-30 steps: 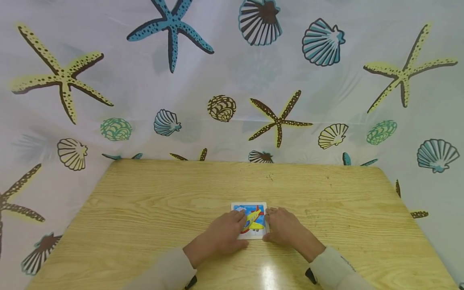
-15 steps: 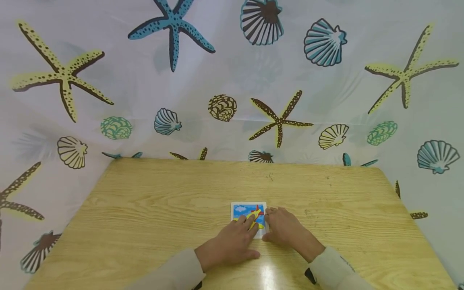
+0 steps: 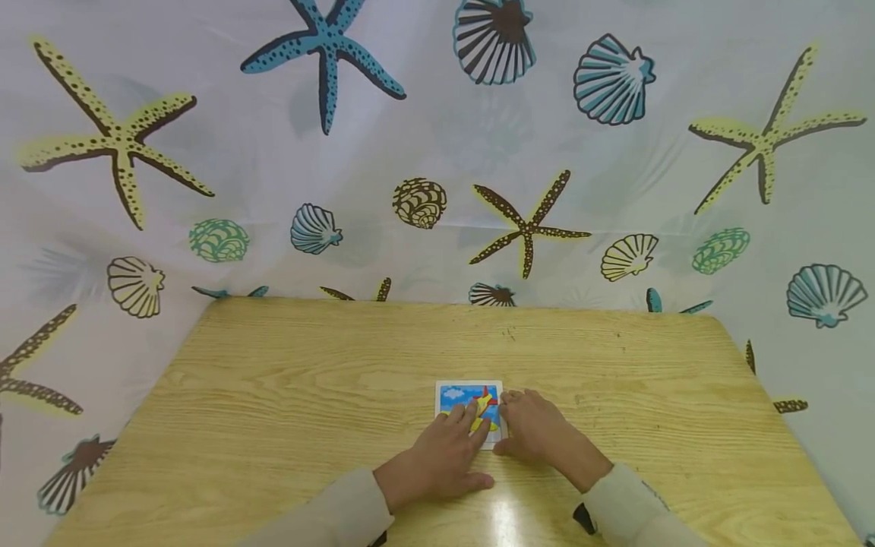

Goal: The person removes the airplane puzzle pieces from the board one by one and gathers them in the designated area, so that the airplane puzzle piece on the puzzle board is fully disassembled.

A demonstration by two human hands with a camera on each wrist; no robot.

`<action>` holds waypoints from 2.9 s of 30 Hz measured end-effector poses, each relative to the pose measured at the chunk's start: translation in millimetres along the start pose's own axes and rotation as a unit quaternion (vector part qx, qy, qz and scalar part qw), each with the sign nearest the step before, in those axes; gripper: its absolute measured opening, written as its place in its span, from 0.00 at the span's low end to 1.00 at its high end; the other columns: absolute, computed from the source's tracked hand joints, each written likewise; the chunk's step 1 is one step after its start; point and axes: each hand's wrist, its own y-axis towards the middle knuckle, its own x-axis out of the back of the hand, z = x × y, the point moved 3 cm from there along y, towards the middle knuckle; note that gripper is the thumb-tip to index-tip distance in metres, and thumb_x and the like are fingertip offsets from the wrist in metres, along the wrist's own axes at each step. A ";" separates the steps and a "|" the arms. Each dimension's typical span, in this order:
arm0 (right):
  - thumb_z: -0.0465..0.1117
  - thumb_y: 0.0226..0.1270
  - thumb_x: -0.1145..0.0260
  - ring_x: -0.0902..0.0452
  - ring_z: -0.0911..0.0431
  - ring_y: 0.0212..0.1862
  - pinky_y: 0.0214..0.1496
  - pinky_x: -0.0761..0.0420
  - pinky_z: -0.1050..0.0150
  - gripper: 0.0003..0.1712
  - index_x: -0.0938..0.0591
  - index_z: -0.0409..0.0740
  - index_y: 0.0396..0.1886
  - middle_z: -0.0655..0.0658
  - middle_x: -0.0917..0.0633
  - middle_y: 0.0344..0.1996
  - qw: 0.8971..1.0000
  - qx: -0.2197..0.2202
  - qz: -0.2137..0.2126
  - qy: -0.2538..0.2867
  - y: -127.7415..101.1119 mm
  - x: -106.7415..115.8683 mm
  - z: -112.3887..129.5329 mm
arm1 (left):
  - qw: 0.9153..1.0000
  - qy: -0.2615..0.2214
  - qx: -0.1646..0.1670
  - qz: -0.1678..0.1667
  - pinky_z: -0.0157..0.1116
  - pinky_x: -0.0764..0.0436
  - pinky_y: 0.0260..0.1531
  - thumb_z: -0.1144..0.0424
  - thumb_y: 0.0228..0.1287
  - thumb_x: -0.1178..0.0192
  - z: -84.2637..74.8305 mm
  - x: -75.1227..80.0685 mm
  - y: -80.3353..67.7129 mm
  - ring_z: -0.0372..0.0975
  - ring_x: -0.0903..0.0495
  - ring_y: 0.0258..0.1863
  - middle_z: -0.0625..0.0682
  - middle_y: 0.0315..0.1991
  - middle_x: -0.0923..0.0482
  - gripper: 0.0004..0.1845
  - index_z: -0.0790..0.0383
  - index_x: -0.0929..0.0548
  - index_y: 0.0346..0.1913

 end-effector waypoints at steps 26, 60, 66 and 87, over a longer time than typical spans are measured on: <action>0.38 0.58 0.39 0.26 0.52 0.44 0.44 0.27 0.60 0.11 0.19 0.41 0.41 0.46 0.21 0.39 0.981 -0.043 -0.049 0.180 53.7 19.3 -2.4 | 1.000 -0.001 0.011 -0.005 0.49 0.31 0.44 0.27 0.53 0.70 -5.8 4.0 1.6 0.52 0.44 0.59 0.65 0.64 0.47 0.47 0.62 0.40 0.64; 0.38 0.49 0.32 0.29 0.59 0.33 0.36 0.27 0.66 0.12 0.21 0.42 0.35 0.49 0.24 0.36 0.958 -0.026 0.006 0.285 87.8 10.9 15.3 | 0.999 0.030 0.004 -0.012 0.49 0.30 0.42 0.26 0.52 0.72 -11.3 7.5 -1.8 0.53 0.45 0.59 0.64 0.64 0.49 0.50 0.66 0.41 0.64; 0.37 0.47 0.31 0.30 0.58 0.33 0.35 0.27 0.66 0.13 0.22 0.42 0.35 0.49 0.24 0.37 0.957 -0.048 0.013 0.285 91.0 13.6 18.2 | 0.999 0.026 0.015 -0.016 0.50 0.30 0.43 0.26 0.51 0.72 -9.7 4.5 0.1 0.54 0.46 0.59 0.63 0.65 0.49 0.51 0.66 0.41 0.64; 0.38 0.46 0.29 0.30 0.58 0.33 0.36 0.28 0.66 0.15 0.23 0.44 0.35 0.50 0.23 0.35 0.959 -0.052 0.018 0.276 89.6 14.5 16.4 | 1.000 -0.006 -0.002 -0.019 0.50 0.31 0.45 0.26 0.51 0.71 -10.8 5.7 2.2 0.54 0.49 0.60 0.62 0.65 0.50 0.51 0.67 0.41 0.64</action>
